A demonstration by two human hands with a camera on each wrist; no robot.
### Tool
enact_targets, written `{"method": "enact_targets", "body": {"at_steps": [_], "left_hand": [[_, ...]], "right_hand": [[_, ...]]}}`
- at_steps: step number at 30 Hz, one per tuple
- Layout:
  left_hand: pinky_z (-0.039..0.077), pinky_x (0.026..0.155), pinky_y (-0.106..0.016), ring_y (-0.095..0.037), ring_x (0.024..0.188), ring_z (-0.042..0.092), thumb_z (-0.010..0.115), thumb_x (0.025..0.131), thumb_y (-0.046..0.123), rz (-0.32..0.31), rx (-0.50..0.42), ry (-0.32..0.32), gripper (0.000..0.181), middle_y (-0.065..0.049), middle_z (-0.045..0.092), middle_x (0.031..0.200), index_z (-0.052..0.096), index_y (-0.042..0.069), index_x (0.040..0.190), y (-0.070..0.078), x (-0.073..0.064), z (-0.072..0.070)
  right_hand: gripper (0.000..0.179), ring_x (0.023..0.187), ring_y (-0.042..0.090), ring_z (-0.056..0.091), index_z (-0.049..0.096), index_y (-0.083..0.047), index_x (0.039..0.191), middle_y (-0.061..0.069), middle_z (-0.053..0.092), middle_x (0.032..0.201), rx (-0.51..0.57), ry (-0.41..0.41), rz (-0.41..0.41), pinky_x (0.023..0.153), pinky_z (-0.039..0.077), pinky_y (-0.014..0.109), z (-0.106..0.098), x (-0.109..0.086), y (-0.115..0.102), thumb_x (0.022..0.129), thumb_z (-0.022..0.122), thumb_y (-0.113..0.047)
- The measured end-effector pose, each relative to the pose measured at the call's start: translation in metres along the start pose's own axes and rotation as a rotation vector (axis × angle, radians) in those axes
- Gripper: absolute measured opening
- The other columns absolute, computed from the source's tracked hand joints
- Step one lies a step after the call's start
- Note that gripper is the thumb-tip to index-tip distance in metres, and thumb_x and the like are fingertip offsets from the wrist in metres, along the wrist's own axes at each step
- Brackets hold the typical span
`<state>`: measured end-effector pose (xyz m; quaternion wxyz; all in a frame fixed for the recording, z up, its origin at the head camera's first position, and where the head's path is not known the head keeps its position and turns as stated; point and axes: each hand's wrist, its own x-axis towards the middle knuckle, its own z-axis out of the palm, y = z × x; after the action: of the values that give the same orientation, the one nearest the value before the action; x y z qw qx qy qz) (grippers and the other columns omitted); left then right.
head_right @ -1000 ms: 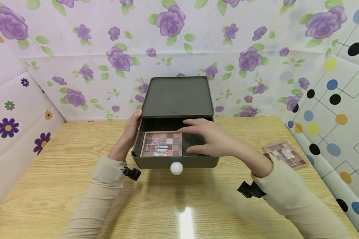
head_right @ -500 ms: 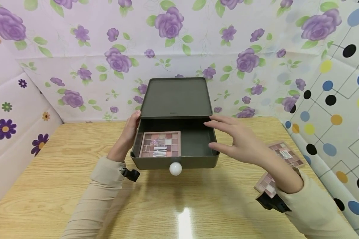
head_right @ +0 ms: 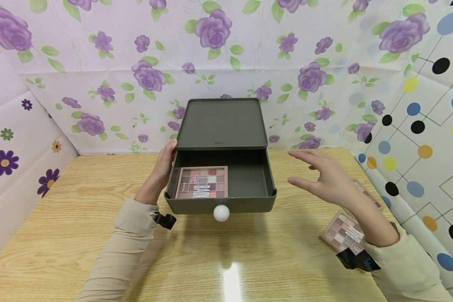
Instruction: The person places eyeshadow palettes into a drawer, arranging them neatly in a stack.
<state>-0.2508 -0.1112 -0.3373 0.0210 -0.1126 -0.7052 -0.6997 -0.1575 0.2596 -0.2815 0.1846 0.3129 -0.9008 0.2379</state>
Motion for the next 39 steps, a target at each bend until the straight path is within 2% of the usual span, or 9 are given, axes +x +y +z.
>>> {"method": "enact_targets", "body": {"at_steps": [4,8,11,15,24,30,35,37,39], "left_hand": [[0.046,0.076,-0.05,-0.031,0.112,0.047,0.035,0.087,0.042,-0.003,-0.003,0.003,0.054,-0.022,0.053,0.117,0.049,-0.001,0.116,0.0,0.0,0.0],[0.046,0.077,-0.05,-0.031,0.111,0.048,0.035,0.087,0.041,-0.011,-0.003,0.006,0.054,-0.022,0.053,0.116,0.049,-0.001,0.117,0.0,-0.001,0.001],[0.046,0.076,-0.05,-0.031,0.109,0.049,0.034,0.087,0.042,-0.001,-0.008,0.0,0.054,-0.022,0.054,0.113,0.049,-0.002,0.116,0.0,-0.001,0.001],[0.047,0.074,-0.05,-0.03,0.105,0.051,0.034,0.087,0.042,0.013,-0.013,-0.002,0.055,-0.021,0.056,0.11,0.05,-0.002,0.115,0.0,0.0,0.001],[0.048,0.071,-0.044,-0.028,0.103,0.052,0.034,0.086,0.042,0.008,-0.008,0.007,0.055,-0.021,0.056,0.11,0.051,-0.002,0.115,-0.001,0.0,0.001],[0.048,0.072,-0.044,-0.029,0.105,0.051,0.035,0.086,0.043,-0.001,-0.009,0.019,0.055,-0.022,0.055,0.112,0.05,-0.002,0.115,0.0,0.001,0.0],[0.048,0.071,-0.043,-0.028,0.104,0.051,0.036,0.086,0.042,-0.006,-0.019,0.029,0.052,-0.022,0.055,0.111,0.05,-0.001,0.113,0.001,0.0,0.001],[0.048,0.071,-0.042,-0.028,0.104,0.051,0.036,0.087,0.041,-0.008,-0.019,0.027,0.052,-0.022,0.055,0.11,0.05,-0.001,0.113,0.001,0.0,0.002],[0.048,0.071,-0.042,-0.028,0.104,0.051,0.035,0.087,0.041,-0.009,-0.016,0.026,0.052,-0.023,0.055,0.11,0.05,-0.001,0.113,0.001,0.0,0.002]], "right_hand": [[0.062,0.103,0.027,0.052,0.051,-0.007,0.129,0.012,0.054,0.124,0.008,-0.011,0.058,0.076,0.042,0.015,0.004,-0.007,0.014,0.072,0.076,-0.012],[0.062,0.104,0.033,0.05,0.049,-0.002,0.129,0.017,0.053,0.124,0.008,-0.028,0.124,0.075,0.048,0.032,0.007,-0.014,0.027,0.074,0.074,-0.015],[0.067,0.108,0.04,0.046,0.042,-0.001,0.134,0.023,0.048,0.127,0.008,-0.063,0.164,0.074,0.046,0.048,0.01,-0.018,0.039,0.077,0.072,-0.019],[0.076,0.114,0.046,0.039,0.031,-0.005,0.141,0.028,0.04,0.131,-0.001,-0.111,0.241,0.075,0.043,0.056,0.015,-0.023,0.055,0.079,0.07,-0.026],[0.083,0.115,0.051,0.033,0.022,-0.003,0.143,0.034,0.035,0.131,0.021,-0.147,0.349,0.075,0.038,0.064,0.021,-0.038,0.086,0.08,0.069,-0.029],[0.092,0.119,0.054,0.027,0.012,-0.003,0.145,0.035,0.026,0.137,0.074,-0.187,0.396,0.084,0.029,0.066,0.03,-0.047,0.104,0.078,0.07,-0.03],[0.096,0.105,0.051,0.046,0.002,-0.004,0.145,0.038,0.017,0.139,0.139,-0.241,0.456,0.085,0.032,0.064,0.036,-0.056,0.116,0.081,0.068,-0.031],[0.096,0.104,0.051,0.047,0.001,-0.003,0.145,0.039,0.017,0.138,0.138,-0.252,0.475,0.085,0.032,0.064,0.037,-0.06,0.119,0.081,0.067,-0.032],[0.097,0.11,0.054,0.04,0.002,-0.001,0.144,0.04,0.018,0.137,0.124,-0.252,0.482,0.085,0.03,0.065,0.038,-0.064,0.123,0.08,0.068,-0.032]]}}
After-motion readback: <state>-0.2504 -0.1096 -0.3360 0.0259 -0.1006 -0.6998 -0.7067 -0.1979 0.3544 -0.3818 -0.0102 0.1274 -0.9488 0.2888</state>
